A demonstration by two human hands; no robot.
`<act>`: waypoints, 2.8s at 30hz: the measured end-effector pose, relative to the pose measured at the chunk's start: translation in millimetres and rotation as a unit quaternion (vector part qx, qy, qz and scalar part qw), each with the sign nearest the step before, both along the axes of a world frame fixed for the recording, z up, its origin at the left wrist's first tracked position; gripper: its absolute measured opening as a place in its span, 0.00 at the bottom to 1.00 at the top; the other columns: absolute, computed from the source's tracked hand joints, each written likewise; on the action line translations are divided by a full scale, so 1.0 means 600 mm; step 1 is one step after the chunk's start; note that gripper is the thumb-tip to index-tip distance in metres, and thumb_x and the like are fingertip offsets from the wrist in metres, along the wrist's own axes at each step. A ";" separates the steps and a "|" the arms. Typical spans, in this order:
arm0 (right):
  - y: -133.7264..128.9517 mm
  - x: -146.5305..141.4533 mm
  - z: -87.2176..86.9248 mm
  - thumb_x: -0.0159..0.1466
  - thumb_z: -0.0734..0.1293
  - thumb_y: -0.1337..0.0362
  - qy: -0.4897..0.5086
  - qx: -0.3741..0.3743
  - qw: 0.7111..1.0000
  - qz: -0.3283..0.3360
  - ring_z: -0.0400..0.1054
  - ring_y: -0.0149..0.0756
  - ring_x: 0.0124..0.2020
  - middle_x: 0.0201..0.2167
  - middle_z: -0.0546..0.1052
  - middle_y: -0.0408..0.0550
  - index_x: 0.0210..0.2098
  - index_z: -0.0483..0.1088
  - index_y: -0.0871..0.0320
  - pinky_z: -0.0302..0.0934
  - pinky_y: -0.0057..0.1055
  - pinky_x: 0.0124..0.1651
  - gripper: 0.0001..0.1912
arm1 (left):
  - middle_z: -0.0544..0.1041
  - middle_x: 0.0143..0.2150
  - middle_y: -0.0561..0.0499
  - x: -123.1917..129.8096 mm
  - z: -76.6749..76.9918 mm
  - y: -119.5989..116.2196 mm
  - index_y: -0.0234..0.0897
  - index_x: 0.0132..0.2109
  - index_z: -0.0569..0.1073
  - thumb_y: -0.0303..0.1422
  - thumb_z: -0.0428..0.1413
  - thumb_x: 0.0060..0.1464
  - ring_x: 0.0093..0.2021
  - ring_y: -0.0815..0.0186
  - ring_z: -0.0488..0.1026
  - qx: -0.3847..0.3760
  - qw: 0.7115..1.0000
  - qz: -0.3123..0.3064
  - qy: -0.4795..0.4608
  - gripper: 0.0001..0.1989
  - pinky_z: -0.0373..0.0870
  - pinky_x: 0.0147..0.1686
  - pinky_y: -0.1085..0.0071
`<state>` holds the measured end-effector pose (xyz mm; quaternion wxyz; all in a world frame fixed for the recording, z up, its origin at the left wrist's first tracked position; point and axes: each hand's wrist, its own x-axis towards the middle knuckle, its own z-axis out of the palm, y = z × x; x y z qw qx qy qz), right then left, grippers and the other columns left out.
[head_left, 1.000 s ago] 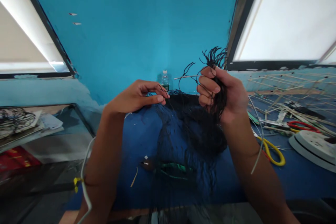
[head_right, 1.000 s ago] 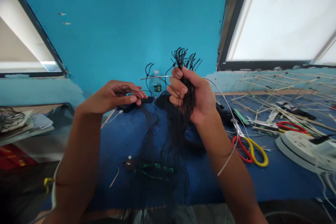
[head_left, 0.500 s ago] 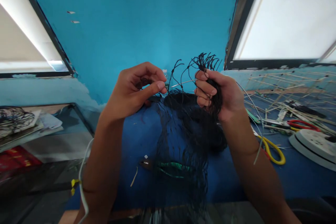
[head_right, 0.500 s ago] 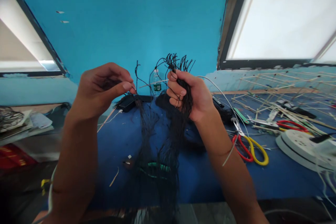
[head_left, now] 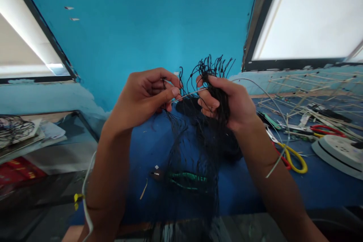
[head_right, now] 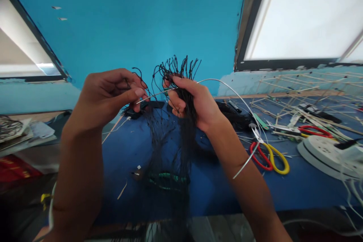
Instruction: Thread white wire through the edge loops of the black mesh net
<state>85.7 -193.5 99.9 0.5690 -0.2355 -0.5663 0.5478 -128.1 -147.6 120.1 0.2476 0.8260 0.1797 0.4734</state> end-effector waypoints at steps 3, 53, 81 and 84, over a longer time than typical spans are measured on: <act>-0.002 -0.007 -0.007 0.66 0.69 0.57 0.005 0.045 0.995 -0.086 0.57 0.26 0.20 0.21 0.68 0.39 0.38 0.71 0.56 0.52 0.23 0.20 0.09 | 0.80 0.31 0.53 -0.001 0.002 -0.002 0.39 0.40 0.78 0.36 0.65 0.57 0.20 0.73 0.73 -0.013 1.000 0.019 0.003 0.06 0.66 0.15 0.76; -0.032 0.023 0.021 0.67 0.63 0.60 0.075 0.016 0.997 0.029 0.39 0.25 0.18 0.20 0.49 0.33 0.35 0.61 0.52 0.42 0.21 0.17 0.06 | 0.72 0.66 0.48 0.020 -0.027 0.063 0.44 0.38 0.82 0.37 0.65 0.57 0.66 0.56 0.68 0.092 0.992 -0.088 0.002 0.03 0.68 0.64 0.56; 0.014 0.001 -0.017 0.69 0.63 0.51 -0.020 -0.068 0.995 0.068 0.74 0.39 0.31 0.30 0.77 0.49 0.45 0.73 0.58 0.71 0.35 0.33 0.17 | 0.76 0.28 0.54 0.014 -0.011 0.015 0.36 0.39 0.79 0.36 0.66 0.57 0.17 0.77 0.68 -0.016 0.999 -0.027 0.005 0.08 0.61 0.14 0.81; 0.021 0.006 -0.020 0.68 0.63 0.49 -0.048 -0.071 0.989 0.124 0.74 0.39 0.29 0.32 0.79 0.53 0.43 0.73 0.61 0.67 0.31 0.25 0.20 | 0.75 0.27 0.55 0.014 -0.008 0.010 0.36 0.38 0.79 0.35 0.67 0.55 0.16 0.78 0.66 -0.037 0.999 -0.027 0.018 0.07 0.59 0.12 0.81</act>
